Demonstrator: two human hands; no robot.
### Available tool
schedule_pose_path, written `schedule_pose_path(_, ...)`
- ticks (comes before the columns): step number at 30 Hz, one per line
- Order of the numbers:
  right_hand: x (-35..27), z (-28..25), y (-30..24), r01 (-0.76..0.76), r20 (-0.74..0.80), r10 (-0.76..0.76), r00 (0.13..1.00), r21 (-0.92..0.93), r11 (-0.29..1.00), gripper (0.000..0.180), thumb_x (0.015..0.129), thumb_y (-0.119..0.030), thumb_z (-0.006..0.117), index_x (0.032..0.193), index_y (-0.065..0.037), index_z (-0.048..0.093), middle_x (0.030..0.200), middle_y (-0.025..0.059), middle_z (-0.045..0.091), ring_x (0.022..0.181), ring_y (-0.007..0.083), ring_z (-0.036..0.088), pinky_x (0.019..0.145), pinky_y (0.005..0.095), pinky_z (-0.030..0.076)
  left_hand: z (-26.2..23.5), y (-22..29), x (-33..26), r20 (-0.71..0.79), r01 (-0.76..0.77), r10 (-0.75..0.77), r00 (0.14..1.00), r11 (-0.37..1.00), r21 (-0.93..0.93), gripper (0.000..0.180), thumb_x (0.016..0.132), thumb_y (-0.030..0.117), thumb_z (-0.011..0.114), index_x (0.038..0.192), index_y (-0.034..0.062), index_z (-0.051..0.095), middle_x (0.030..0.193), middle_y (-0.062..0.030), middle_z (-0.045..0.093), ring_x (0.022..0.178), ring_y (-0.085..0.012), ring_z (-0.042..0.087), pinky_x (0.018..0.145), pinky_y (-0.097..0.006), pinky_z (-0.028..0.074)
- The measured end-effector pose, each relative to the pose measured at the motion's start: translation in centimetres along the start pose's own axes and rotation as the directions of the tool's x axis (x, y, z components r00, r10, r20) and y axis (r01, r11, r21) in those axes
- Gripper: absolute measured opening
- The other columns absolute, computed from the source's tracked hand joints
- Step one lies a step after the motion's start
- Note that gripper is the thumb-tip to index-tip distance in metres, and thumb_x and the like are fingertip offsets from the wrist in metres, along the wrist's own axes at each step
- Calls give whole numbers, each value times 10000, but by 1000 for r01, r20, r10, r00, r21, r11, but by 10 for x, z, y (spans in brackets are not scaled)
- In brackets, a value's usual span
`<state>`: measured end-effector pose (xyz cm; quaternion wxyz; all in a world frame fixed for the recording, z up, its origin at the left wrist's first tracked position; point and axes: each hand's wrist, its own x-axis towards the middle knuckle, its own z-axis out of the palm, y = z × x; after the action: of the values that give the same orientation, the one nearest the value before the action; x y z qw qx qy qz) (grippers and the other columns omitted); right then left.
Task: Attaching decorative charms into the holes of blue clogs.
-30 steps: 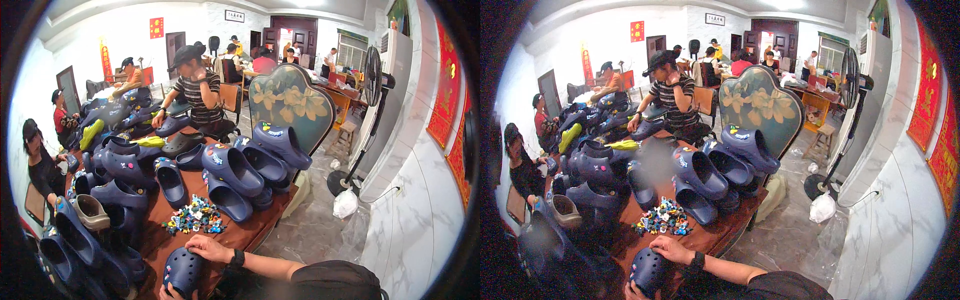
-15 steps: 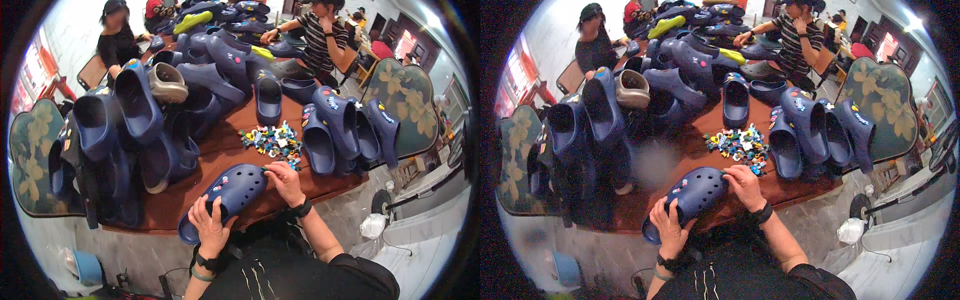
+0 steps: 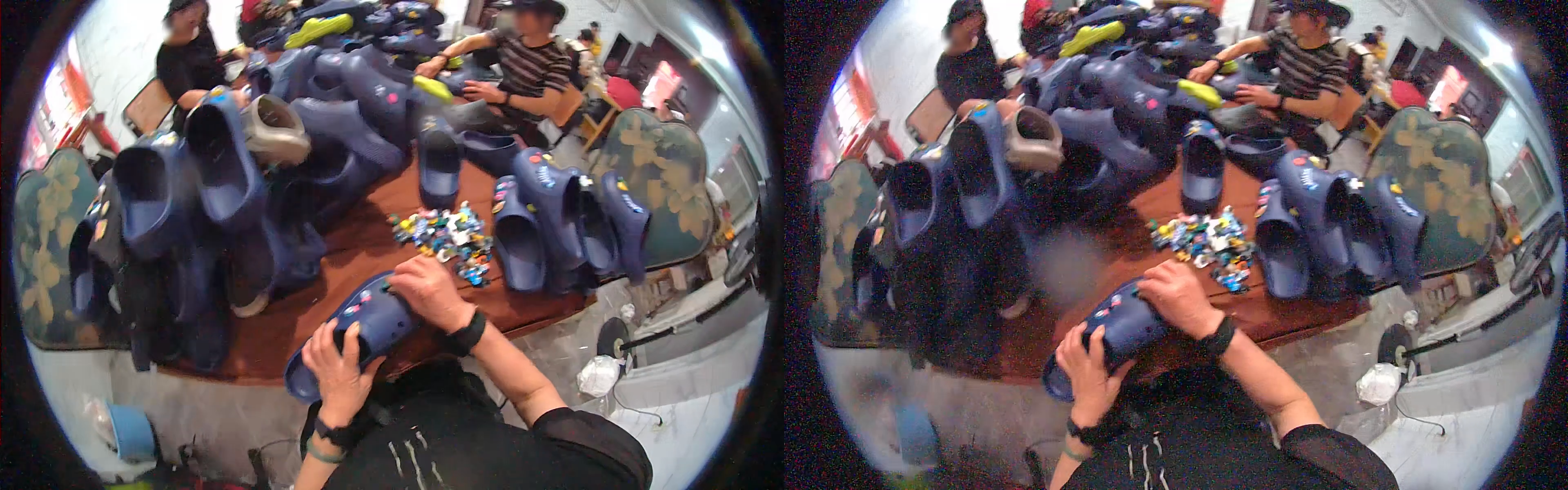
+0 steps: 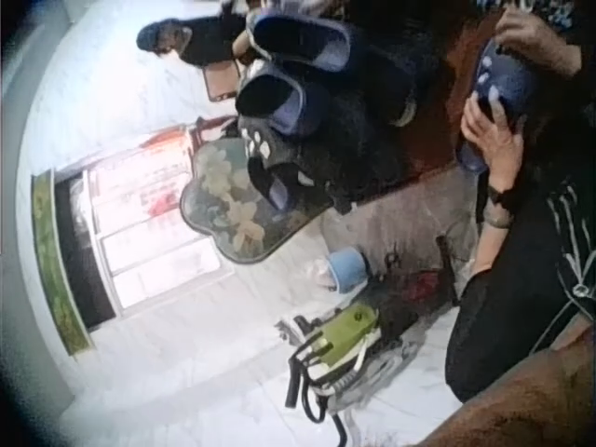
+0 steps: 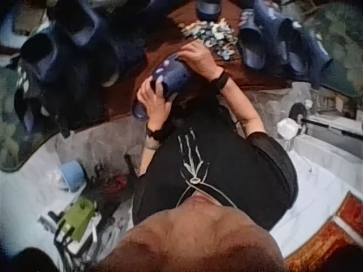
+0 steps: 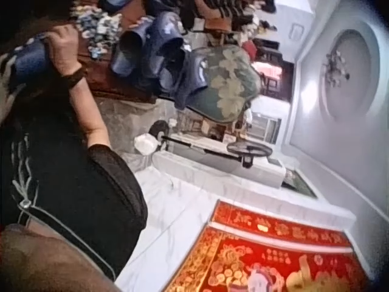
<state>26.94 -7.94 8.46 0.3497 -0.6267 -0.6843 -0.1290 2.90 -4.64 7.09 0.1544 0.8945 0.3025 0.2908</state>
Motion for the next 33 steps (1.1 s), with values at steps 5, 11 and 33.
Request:
schedule_pose_path(5,4,6,-12,47,138,-45,989,-12,999,117,778,-179,661,874,-113,667,940,44,633,918,227,605,805,401,446,-7,-11,-5,34,4,-5,999,1000,25,851,681,342,792,1382,72,392,1383,-227,389,1279,-434,344,1057,-556,235)
schedule_pose_path(11,-9,21,-14,22,194,-14,981,-42,999,99,805,-182,619,853,-117,676,952,48,585,942,211,547,845,406,372,-8,-9,-3,30,-79,75,997,986,150,798,780,455,733,1409,91,403,1373,-214,428,1285,-404,381,1028,-538,282)
schedule_pose_path(33,-6,29,-39,-57,127,83,988,-196,979,133,772,-146,601,882,-72,614,917,62,586,991,226,564,1041,469,326,-6,-4,1,-1,-103,106,994,969,224,856,764,506,730,1422,83,383,1366,-198,435,1262,-385,405,1024,-511,305)
